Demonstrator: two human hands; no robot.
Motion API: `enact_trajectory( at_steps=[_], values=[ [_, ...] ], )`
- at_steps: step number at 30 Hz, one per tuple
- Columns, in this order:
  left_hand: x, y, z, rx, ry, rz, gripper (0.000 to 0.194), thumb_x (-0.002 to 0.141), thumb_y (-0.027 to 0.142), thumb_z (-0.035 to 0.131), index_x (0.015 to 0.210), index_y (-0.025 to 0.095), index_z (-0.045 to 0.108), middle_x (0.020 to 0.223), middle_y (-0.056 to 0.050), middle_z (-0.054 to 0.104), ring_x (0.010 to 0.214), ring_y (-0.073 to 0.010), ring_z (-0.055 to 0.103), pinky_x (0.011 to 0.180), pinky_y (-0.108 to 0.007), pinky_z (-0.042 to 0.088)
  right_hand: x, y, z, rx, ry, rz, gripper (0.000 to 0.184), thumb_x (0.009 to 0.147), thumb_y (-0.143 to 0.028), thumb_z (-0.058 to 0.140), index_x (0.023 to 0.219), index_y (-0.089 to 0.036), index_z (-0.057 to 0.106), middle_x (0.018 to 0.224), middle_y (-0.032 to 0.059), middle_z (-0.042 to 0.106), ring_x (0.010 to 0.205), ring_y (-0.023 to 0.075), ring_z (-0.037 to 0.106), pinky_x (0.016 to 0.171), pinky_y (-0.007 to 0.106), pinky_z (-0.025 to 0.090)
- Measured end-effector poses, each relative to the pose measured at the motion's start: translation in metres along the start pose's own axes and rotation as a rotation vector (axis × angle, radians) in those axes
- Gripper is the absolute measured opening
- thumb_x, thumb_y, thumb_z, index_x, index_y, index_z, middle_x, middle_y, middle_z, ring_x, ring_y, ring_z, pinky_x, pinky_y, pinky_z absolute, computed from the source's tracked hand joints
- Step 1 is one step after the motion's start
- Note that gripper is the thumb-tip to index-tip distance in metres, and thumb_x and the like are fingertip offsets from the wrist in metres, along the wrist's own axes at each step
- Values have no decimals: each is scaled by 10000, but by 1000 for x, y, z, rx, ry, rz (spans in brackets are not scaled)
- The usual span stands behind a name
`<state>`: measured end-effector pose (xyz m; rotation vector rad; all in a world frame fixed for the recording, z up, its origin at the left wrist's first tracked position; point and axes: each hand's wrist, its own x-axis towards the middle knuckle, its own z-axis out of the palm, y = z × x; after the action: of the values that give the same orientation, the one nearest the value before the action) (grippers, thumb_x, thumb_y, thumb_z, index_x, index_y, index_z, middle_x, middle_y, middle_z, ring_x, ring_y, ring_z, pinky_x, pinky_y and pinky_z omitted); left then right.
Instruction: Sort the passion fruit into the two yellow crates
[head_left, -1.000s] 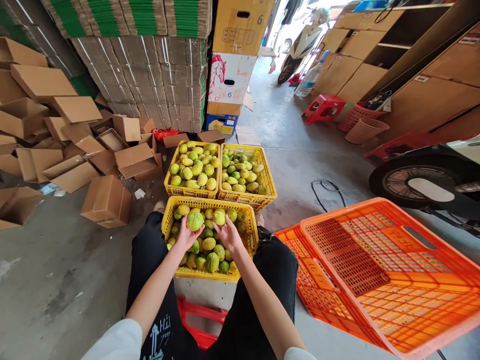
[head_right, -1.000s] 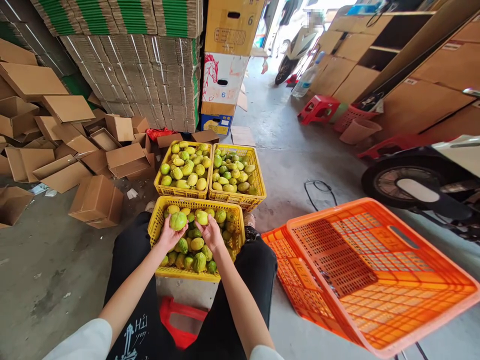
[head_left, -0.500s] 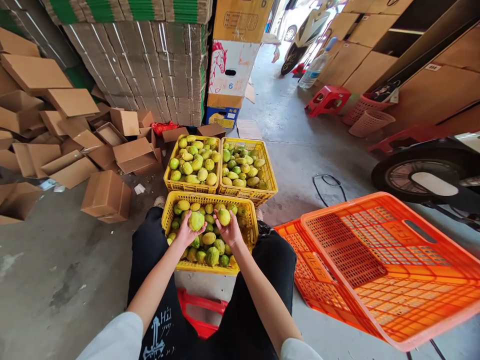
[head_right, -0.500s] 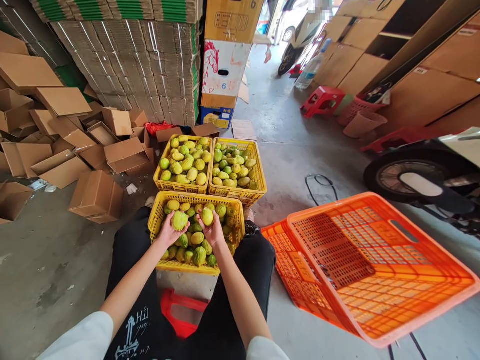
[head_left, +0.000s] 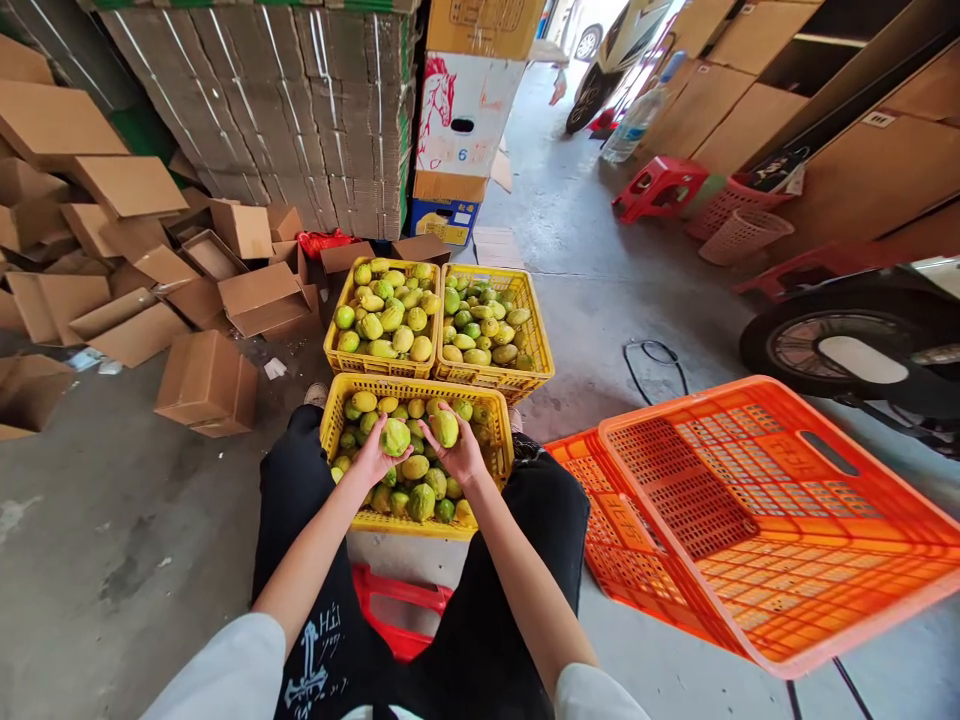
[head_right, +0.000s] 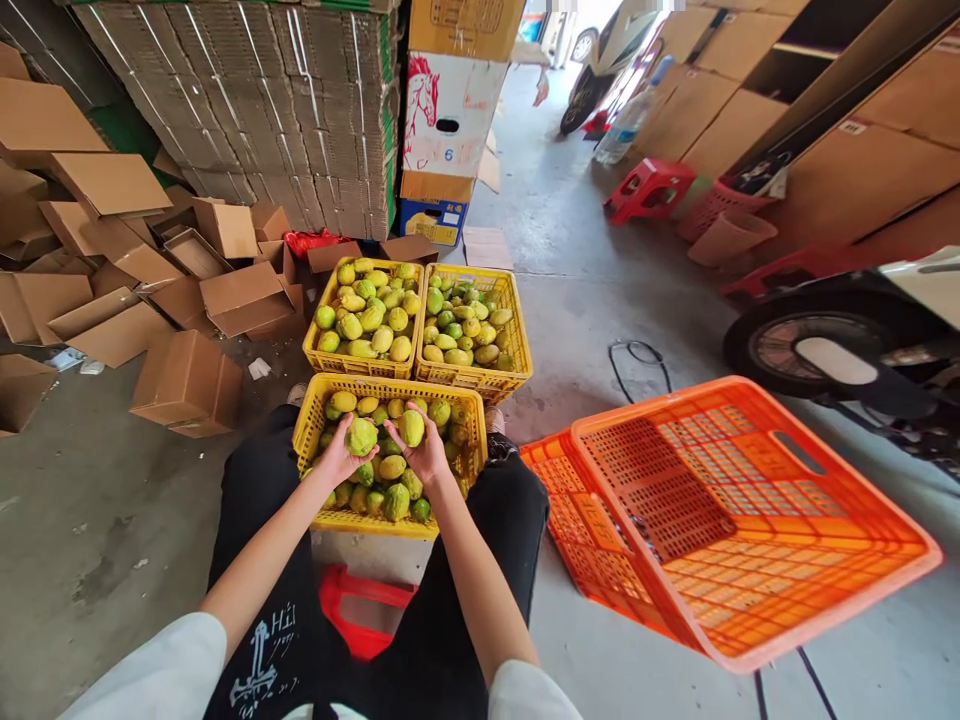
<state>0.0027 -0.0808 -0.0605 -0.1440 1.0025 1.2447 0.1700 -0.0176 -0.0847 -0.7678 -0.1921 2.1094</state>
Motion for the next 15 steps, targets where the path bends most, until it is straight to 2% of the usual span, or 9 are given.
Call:
enact_trajectory(
  at_steps=[2, 4, 7, 11, 15],
  values=[
    [0, 1, 0, -91, -18, 24, 313, 1004, 407, 516, 1134, 160, 657, 827, -81, 732, 688, -202, 715, 660, -336, 630, 1, 0, -2, -1, -8, 40, 162, 932, -330, 650, 1059, -231, 668, 912, 57, 778, 961, 256, 787, 809, 415, 690],
    [-1, 2, 0, -195, -78, 47, 353, 987, 379, 506, 1216, 143, 634, 921, -113, 755, 852, -249, 749, 824, -422, 643, 2, 1, -3, -8, -14, 56, 191, 932, -397, 683, 1011, -223, 671, 926, 71, 782, 989, 273, 782, 815, 421, 688],
    [-3, 3, 0, -278, -158, 61, 448, 964, 317, 464, 1337, 93, 573, 1067, -174, 759, 1086, -314, 731, 985, -513, 596, 4, 3, -5, -38, -30, 28, 273, 962, -498, 659, 973, -227, 685, 934, 58, 785, 933, 230, 780, 759, 333, 680],
    [-3, 3, 0, -285, -171, 85, 499, 966, 283, 501, 1431, 102, 513, 1164, -182, 747, 1224, -333, 684, 1028, -493, 581, 7, 5, -8, -87, -36, -10, 353, 967, -577, 641, 955, -228, 691, 894, 18, 772, 704, 132, 718, 574, 197, 596],
    [-1, 2, 1, -235, -116, 93, 441, 1003, 311, 511, 1404, 130, 536, 1105, -153, 758, 1191, -309, 708, 964, -417, 618, 11, 8, -13, -109, 15, -43, 300, 899, -551, 744, 967, -269, 669, 834, -14, 746, 680, 136, 694, 575, 214, 603]
  ],
)
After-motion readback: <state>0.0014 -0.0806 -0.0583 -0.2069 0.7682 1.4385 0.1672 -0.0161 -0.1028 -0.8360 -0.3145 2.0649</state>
